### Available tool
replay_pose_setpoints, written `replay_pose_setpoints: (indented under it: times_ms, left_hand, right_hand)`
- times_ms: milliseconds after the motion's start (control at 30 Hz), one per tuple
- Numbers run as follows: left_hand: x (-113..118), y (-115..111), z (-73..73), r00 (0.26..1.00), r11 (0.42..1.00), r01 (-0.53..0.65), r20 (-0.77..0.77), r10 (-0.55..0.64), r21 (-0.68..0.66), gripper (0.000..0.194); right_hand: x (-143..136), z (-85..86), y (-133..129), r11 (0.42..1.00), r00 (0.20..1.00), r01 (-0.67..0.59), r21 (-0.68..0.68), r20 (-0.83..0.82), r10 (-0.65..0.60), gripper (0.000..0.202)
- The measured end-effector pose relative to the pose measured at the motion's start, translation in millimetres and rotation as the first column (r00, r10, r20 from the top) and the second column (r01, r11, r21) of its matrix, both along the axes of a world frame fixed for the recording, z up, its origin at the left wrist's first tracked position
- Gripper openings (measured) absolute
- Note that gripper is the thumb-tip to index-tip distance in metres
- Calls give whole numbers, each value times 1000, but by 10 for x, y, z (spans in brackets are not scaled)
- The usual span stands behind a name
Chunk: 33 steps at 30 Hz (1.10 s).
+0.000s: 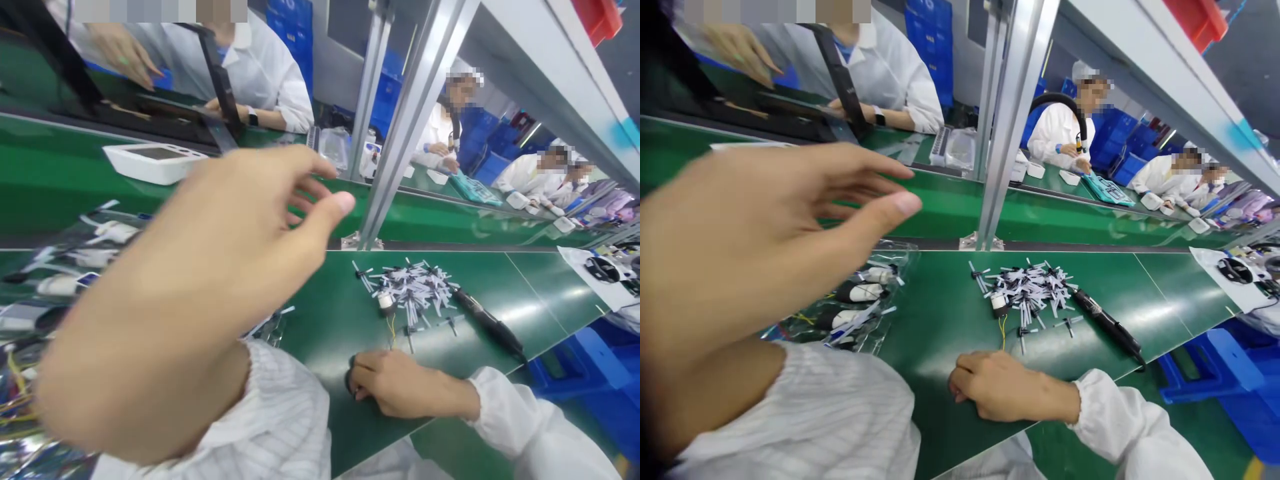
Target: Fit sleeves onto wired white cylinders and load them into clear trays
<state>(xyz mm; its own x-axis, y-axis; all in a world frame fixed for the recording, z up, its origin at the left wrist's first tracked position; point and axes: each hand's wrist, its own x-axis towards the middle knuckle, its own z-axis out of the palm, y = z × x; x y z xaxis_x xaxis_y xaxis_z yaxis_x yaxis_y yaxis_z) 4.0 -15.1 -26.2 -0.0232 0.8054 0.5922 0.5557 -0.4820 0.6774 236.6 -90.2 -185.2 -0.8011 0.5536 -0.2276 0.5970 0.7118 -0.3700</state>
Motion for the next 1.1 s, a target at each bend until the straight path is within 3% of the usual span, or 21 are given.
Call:
replay_pose_setpoints:
  times_ms: [67, 133, 267, 400, 500, 567, 633, 700, 767, 833, 900, 933, 1000, 1033, 1100]
  left_hand:
    - [138, -33, 83, 982, 999, 41, -183, -42, -11, 20]
    - [201, -41, 117, 972, 997, 34, -229, -49, -71, 19]
    - [225, -44, 153, 987, 991, 57, -140, -73, -120, 10]
    - [239, -52, 151, 956, 947, 292, 6, -294, -133, 26]
    - [296, -10, 85, 876, 861, 468, -18, -481, -200, 33]
    - [389, 80, 11, 809, 782, 541, -60, -584, -309, 32]
    - [538, 232, -91, 730, 660, 596, -33, -683, -458, 31]
    - [720, 427, -225, 668, 497, 633, 94, -739, -593, 29]
    - [894, 623, -381, 649, 374, 656, 236, -724, -656, 26]
    - [1023, 779, -524, 664, 333, 687, 371, -649, -646, 23]
    - [1103, 870, -607, 611, 294, 780, 572, -547, -553, 44]
    - [1129, 889, -614, 534, 268, 845, 695, -482, -463, 55]
    - [1165, 880, -553, 303, 219, 946, 893, -333, -240, 61]
    - [1179, 856, -491, 193, 219, 966, 950, -244, -140, 61]
    - [1196, 788, -334, 22, 279, 960, 999, -43, -9, 64]
  right_hand:
    - [-11, 28, 65, 1000, 997, -13, -8, -81, 12, 16]
    - [47, 248, 194, 998, 964, 56, -1, -262, -54, 16]
    - [230, 912, 499, 928, 733, 354, 119, -651, -196, 14]
    - [241, 1409, 698, 845, 492, 518, 132, -855, -167, 14]
    - [140, 1601, 796, 804, 252, 586, 99, -966, -64, 18]
    - [82, 1666, 869, 763, 135, 640, 89, -991, 3, 22]
    - [58, 1689, 951, 744, 87, 663, 75, -996, 23, 22]
    - [71, 1676, 1029, 762, 94, 645, 66, -996, 6, 20]
    - [114, 1647, 1090, 787, 116, 613, 67, -993, -6, 18]
    - [178, 1627, 1126, 787, 126, 612, 80, -992, 3, 18]
    - [255, 1630, 1130, 771, 109, 630, 98, -993, 38, 18]
    - [293, 1641, 1117, 767, 98, 633, 106, -994, 57, 17]
    - [360, 1674, 1060, 780, 91, 614, 120, -993, 81, 15]
    - [384, 1692, 1014, 795, 102, 593, 127, -991, 82, 13]
    - [409, 1731, 897, 841, 188, 519, 154, -980, 63, 11]
